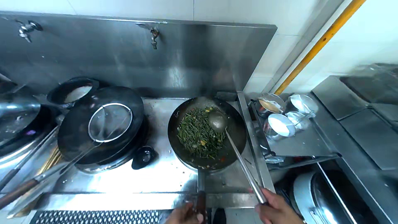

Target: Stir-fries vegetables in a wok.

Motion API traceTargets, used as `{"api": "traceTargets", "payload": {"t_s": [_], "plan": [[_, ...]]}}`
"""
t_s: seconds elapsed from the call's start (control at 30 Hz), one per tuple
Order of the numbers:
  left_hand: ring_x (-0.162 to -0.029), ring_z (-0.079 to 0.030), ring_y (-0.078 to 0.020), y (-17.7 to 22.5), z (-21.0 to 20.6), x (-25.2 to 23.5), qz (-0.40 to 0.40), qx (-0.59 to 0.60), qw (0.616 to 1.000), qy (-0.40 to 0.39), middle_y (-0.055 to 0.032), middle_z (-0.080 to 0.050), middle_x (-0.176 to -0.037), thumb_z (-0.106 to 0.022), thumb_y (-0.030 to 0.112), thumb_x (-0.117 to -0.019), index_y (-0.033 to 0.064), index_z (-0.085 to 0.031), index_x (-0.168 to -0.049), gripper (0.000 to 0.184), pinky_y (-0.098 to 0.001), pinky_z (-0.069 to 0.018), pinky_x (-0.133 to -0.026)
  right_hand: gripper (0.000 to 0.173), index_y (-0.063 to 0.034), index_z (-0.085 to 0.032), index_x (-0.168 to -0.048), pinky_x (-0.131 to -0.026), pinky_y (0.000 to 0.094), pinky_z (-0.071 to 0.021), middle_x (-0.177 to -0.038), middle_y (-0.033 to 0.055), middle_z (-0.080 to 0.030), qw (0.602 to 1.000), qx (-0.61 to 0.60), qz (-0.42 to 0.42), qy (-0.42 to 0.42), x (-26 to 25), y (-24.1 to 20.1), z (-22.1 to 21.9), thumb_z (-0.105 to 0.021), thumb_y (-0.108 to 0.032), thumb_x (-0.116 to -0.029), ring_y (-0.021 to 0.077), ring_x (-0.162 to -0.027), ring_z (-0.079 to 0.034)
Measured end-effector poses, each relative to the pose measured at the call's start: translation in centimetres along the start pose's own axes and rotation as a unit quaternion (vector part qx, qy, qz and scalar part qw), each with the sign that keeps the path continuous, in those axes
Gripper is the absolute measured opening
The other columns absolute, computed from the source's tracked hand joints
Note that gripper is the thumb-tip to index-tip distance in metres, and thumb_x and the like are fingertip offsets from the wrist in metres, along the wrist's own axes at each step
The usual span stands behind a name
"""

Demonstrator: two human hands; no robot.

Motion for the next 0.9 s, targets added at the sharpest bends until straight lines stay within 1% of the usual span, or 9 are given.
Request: {"api": "traceTargets", "payload": {"t_s": [0.07,0.17,0.3,0.37,0.5,0.6,0.7,0.8,0.9], "plan": [[-0.09,-0.07,-0.0246,3.3,7.1,-0.6,-0.078,-0.076,0.993,0.053,-0.014,-0.068,-0.116,-0.065,0.028,-0.1003,0.0017,-0.054,-0.143,0.051,-0.0462,-0.0607,-0.077,0.044,-0.0081,-0.054,-0.139,-0.04,0.0269,-0.0451,-0.063,-0.0027,-0.052,0.977,-0.201,-0.008,-0.074,-1.0,-2.0,-2.7,-0.052,-0.009,-0.0948,0.0089,-0.044,-0.048],[-0.094,-0.071,-0.0199,12.3,20.8,-2.3,-0.204,-0.217,0.936,0.188,-0.008,-0.07,-0.118,-0.067,0.037,-0.0966,0.0086,-0.057,-0.143,0.055,-0.043,-0.0619,-0.082,0.041,-0.0138,-0.056,-0.136,-0.04,0.0236,-0.0446,-0.063,-0.0049,-0.051,0.937,-0.324,0.002,-0.132,-3.7,-6.4,-9.1,-0.057,-0.013,-0.0952,0.0058,-0.044,-0.047],[-0.115,-0.065,-0.0373,28.7,33.3,-4.1,-0.29,-0.365,0.828,0.313,-0.02,-0.061,-0.134,-0.069,0.04,-0.098,0.0061,-0.056,-0.143,0.058,-0.0626,-0.0524,-0.098,0.04,-0.0108,-0.059,-0.135,-0.038,0.0213,-0.045,-0.064,-0.003,-0.054,0.883,-0.43,0.039,-0.186,-8.8,-17.1,-19.0,-0.06,-0.014,-0.0949,0.0051,-0.044,-0.049],[-0.13,-0.053,-0.0474,36.8,37.4,-5.6,-0.345,-0.41,0.763,0.362,-0.0274,-0.051,-0.145,-0.069,0.037,-0.0979,0.0011,-0.051,-0.146,0.063,-0.0686,-0.0449,-0.104,0.04,-0.0072,-0.056,-0.135,-0.039,0.0198,-0.0442,-0.065,-0.0028,-0.053,0.86,-0.467,0.056,-0.199,-11.2,-23.5,-23.1,-0.056,-0.012,-0.0954,0.0047,-0.044,-0.049],[-0.142,-0.04,-0.0515,48.1,42.2,-10.6,-0.395,-0.502,0.671,0.377,-0.0252,-0.039,-0.159,-0.062,0.033,-0.1019,0.0001,-0.039,-0.155,0.067,-0.0737,-0.0389,-0.106,0.035,-0.0041,-0.052,-0.134,-0.041,0.0201,-0.0481,-0.064,-0.0026,-0.051,0.814,-0.528,0.064,-0.232,-14.5,-33.1,-28.6,-0.047,-0.012,-0.0997,0.0058,-0.044,-0.051],[-0.149,-0.033,-0.0475,51.3,43.6,-13.9,-0.399,-0.541,0.652,0.35,-0.0204,-0.036,-0.163,-0.055,0.035,-0.1056,0.0044,-0.034,-0.16,0.066,-0.0747,-0.0314,-0.111,0.034,-0.0035,-0.051,-0.133,-0.04,0.0197,-0.0477,-0.064,-0.0022,-0.05,0.805,-0.549,0.051,-0.219,-16.1,-36.9,-30.3,-0.043,-0.013,-0.1011,0.0059,-0.043,-0.05],[-0.15,-0.032,-0.0447,52.4,43.7,-16.1,-0.388,-0.59,0.632,0.318,-0.0174,-0.043,-0.159,-0.049,0.037,-0.1074,0.0089,-0.043,-0.156,0.057,-0.0766,-0.0215,-0.115,0.033,-0.003,-0.052,-0.132,-0.04,0.0201,-0.0481,-0.064,-0.0015,-0.051,0.798,-0.566,0.048,-0.203,-17.4,-38.3,-31.1,-0.044,-0.012,-0.1011,0.0065,-0.043,-0.051],[-0.136,-0.05,-0.0442,52.7,42.9,-16.0,-0.369,-0.627,0.619,0.298,-0.0214,-0.06,-0.139,-0.045,0.03,-0.1082,0.0066,-0.058,-0.143,0.044,-0.07,-0.0384,-0.108,0.032,-0.003,-0.052,-0.131,-0.04,0.0202,-0.0486,-0.064,-0.0012,-0.051,0.785,-0.586,0.047,-0.197,-18.1,-38.5,-31.5,-0.044,-0.012,-0.1011,0.0067,-0.043,-0.051],[-0.102,-0.068,-0.0455,52.4,41.3,-14.2,-0.325,-0.639,0.637,0.284,-0.0241,-0.07,-0.104,-0.049,0.022,-0.1054,0.0039,-0.069,-0.118,0.029,-0.0667,-0.0547,-0.082,0.031,-0.0029,-0.052,-0.13,-0.04,0.02,-0.0487,-0.064,-0.0017,-0.05,0.773,-0.605,0.043,-0.188,-18.3,-38.7,-31.9,-0.043,-0.013,-0.1016,0.0065,-0.043,-0.051]]}}
Point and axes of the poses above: each hand's wrist, its own x-axis away from the middle knuckle, its own z-axis out of the back of the hand, y = z × x, the point moved 5 cm from there along -x, towards the middle knuckle
